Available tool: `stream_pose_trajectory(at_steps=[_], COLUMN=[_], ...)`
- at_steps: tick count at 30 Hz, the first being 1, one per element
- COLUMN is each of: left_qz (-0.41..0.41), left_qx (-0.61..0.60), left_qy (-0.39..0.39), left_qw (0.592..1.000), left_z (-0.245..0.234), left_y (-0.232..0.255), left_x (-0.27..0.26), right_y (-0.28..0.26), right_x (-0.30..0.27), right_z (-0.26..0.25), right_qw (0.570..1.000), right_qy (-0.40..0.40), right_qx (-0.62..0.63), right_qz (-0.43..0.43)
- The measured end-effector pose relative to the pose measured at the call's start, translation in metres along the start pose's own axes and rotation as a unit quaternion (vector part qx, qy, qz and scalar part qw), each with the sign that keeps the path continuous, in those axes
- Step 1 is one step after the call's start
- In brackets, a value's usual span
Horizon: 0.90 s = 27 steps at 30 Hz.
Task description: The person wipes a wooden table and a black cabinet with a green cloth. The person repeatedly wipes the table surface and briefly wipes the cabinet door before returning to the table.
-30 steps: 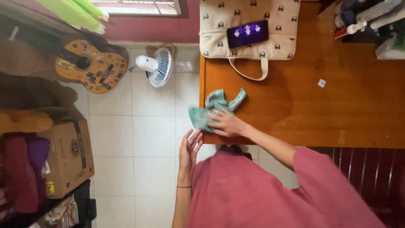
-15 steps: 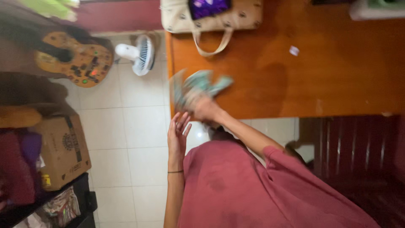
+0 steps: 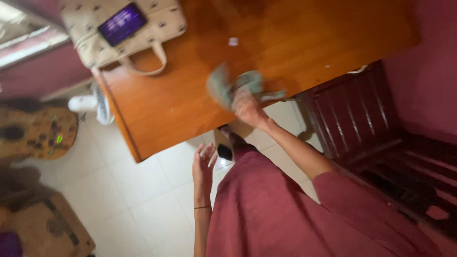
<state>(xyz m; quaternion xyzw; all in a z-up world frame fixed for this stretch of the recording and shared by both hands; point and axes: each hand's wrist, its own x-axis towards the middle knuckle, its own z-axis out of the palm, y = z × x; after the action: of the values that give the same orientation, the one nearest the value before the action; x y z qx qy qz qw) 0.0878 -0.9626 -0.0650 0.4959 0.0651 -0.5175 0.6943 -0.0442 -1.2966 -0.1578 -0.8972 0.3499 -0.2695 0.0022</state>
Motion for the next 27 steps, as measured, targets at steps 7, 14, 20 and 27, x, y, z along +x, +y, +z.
stream_pose_trajectory(at_steps=[7, 14, 20, 27], left_qz=[0.016, 0.02, -0.001, -0.029], left_qx=[0.114, 0.161, 0.134, 0.107], left_qy=[-0.046, -0.055, -0.036, -0.031], left_qw=[0.992, 0.985, 0.99, 0.993], left_z=[0.086, 0.198, 0.303, 0.356], left_y=[-0.023, -0.055, -0.102, -0.164], left_x=[0.029, 0.096, 0.137, 0.142], right_y=[0.103, 0.173, 0.402, 0.55], right_x=[0.003, -0.024, -0.027, 0.001], right_z=[-0.011, -0.035, -0.093, -0.089], right_qw=[0.982, 0.96, 0.989, 0.901], right_qy=[0.007, -0.202, -0.085, 0.044], right_qx=[-0.098, 0.14, 0.057, -0.21], right_qz=[0.162, -0.135, 0.109, 0.378])
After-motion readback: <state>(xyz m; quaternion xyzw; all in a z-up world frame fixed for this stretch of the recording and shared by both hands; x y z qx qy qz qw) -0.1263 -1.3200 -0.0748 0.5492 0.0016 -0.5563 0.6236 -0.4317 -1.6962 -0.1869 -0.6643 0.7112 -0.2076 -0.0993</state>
